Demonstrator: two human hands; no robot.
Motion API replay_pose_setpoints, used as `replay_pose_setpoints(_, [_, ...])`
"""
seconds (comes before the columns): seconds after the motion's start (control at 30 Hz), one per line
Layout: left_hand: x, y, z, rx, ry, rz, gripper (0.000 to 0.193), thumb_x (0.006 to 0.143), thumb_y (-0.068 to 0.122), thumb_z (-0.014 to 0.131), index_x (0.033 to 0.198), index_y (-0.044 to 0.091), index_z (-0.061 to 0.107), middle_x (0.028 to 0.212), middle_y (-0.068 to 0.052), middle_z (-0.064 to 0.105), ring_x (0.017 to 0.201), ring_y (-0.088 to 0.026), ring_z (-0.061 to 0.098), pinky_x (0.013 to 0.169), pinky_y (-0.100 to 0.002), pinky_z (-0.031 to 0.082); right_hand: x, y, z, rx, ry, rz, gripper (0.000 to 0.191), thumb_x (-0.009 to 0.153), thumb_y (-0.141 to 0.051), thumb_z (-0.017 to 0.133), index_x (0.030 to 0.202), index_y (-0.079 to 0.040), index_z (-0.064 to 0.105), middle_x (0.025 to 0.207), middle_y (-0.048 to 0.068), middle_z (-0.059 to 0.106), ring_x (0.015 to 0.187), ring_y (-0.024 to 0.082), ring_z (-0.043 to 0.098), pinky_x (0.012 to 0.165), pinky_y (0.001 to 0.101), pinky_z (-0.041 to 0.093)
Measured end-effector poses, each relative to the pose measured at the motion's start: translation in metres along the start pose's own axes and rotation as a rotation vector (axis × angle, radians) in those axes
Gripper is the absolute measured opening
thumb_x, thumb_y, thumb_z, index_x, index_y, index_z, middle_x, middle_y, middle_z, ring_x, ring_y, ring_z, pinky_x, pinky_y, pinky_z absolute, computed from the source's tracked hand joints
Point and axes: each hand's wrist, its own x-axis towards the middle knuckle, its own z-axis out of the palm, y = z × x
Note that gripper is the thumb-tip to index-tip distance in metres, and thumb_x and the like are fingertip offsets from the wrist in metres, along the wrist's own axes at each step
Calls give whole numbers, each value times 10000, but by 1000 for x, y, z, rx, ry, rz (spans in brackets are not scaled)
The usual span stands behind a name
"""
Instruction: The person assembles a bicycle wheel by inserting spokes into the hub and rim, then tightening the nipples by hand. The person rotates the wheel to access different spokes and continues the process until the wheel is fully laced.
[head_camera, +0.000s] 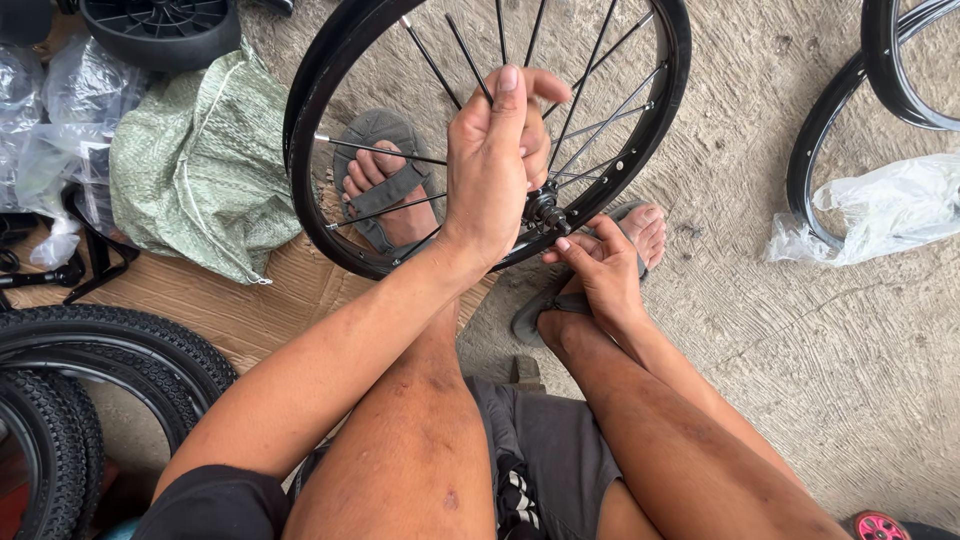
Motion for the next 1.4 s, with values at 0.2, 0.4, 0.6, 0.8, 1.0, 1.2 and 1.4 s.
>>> replay_pose_setpoints(0.2, [2, 4, -3, 108, -40, 69, 381, 1153, 346, 420, 1195, 47, 653, 699, 86, 337, 575, -11, 295, 492, -214, 260, 2, 2, -2, -9, -10, -5, 313, 991, -3, 641, 1290, 29, 551, 1056, 140, 725, 916, 190, 728, 865, 279, 584])
replay_pose_setpoints(0.4, [15, -2, -12, 3, -62, 57, 384, 1170, 369, 384, 1141, 52, 597, 732, 66, 345, 592, -40, 289, 507, -234, 262, 7, -9, -1, -107, -23, 17, 287, 1011, -24, 656, 1264, 49, 541, 1015, 150, 712, 922, 209, 744, 855, 292, 593])
replay_pose_setpoints(0.6, [17, -2, -20, -231, -88, -124, 415, 1140, 413, 312, 1040, 71, 524, 713, 70, 322, 545, -31, 257, 473, -218, 228, 23, -94, -40, -773, -60, 162, 367, 914, -144, 744, 1227, 4, 621, 986, 140, 733, 861, 209, 722, 765, 336, 598])
replay_pose_setpoints(0.8, [6, -5, -9, -233, -161, -278, 429, 1132, 430, 284, 989, 89, 502, 692, 82, 319, 522, -34, 253, 440, -232, 217, 12, -172, -44, -496, 23, -465, 459, 1086, -141, 501, 1505, -12, 366, 1215, 69, 603, 1118, 150, 677, 995, 302, 618])
replay_pose_setpoints(1.0, [-8, -14, 3, -313, -151, -381, 405, 1118, 398, 287, 954, 93, 498, 684, 65, 357, 519, -40, 286, 446, -212, 264, 23, -171, -21, -659, 4, -591, 500, 1235, -349, 441, 1584, 4, 493, 853, 13, 531, 711, 65, 553, 706, 281, 608])
replay_pose_setpoints(1.2, [-12, -18, 12, -130, -124, -316, 238, 1113, 214, 414, 988, 50, 533, 749, 30, 491, 581, -57, 434, 513, -219, 383, 13, -150, -33, -493, 36, -533, 555, 1221, -398, 450, 1587, 18, 480, 732, -29, 436, 623, 29, 468, 766, 315, 663])
replay_pose_setpoints(1.4, [-17, -12, 13, 373, -199, 11, 172, 1111, 143, 504, 1142, 11, 609, 914, -55, 718, 800, -116, 734, 699, -239, 632, 8, -142, -38, -435, 54, -520, 586, 1200, -410, 462, 1606, 11, 483, 724, -32, 427, 616, 37, 464, 764, 335, 667])
